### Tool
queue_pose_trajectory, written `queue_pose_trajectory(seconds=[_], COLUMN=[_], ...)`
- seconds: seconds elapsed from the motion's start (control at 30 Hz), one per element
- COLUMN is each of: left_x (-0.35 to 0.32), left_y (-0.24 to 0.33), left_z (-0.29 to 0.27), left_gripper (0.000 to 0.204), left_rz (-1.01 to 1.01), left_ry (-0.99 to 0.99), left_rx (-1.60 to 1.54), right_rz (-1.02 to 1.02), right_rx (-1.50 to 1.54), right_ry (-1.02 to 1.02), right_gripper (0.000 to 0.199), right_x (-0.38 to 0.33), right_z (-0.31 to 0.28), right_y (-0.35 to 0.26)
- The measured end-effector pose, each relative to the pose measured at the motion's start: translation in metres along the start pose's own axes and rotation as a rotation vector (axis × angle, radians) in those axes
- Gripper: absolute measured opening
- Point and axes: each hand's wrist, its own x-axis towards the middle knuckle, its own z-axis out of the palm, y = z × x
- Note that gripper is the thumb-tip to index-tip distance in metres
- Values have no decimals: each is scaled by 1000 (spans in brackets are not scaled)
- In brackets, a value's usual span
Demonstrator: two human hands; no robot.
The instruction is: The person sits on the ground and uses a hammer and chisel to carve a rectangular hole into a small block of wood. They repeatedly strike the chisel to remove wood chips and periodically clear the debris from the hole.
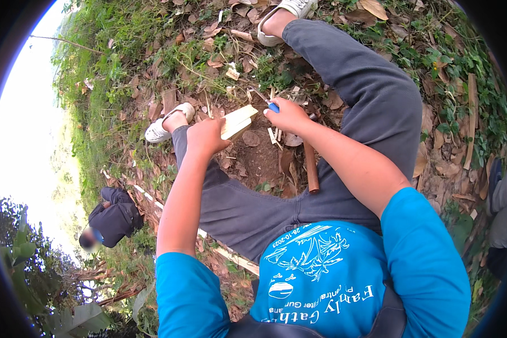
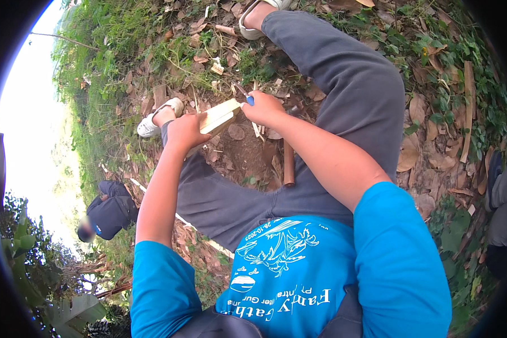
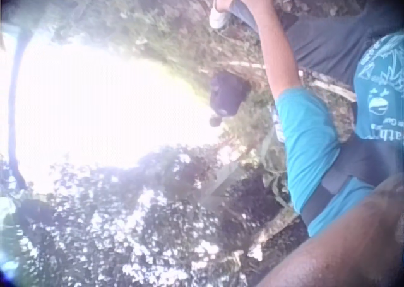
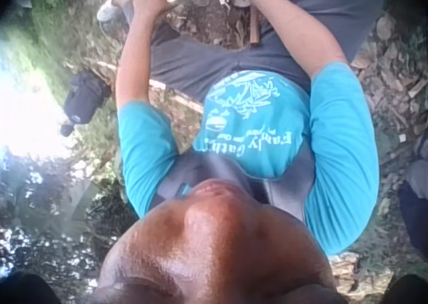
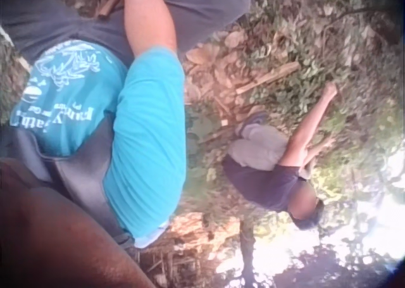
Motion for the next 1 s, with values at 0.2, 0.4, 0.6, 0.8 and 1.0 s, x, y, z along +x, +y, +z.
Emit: queue_pose_trajectory(seconds=[0.2,0.4,0.6,0.8,1.0], left_x=[-58,-128,-159,-169,-176], left_y=[-23,-66,-84,-81,-92], left_z=[-47,-67,-89,-98,-94], left_gripper=[72,75,68,67,71], left_rz=[4,-5,-106,-195,-204], left_ry=[340,902,1227,1289,1235], left_rx=[52,288,257,273,398], right_rz=[13,4,22,34,21], right_rx=[9,29,29,51,31], right_ry=[19,75,18,31,18], right_gripper=[61,62,58,56,58], right_x=[-4,-4,-1,8,-3], right_z=[1,0,5,9,6], right_y=[-1,-2,9,22,14])
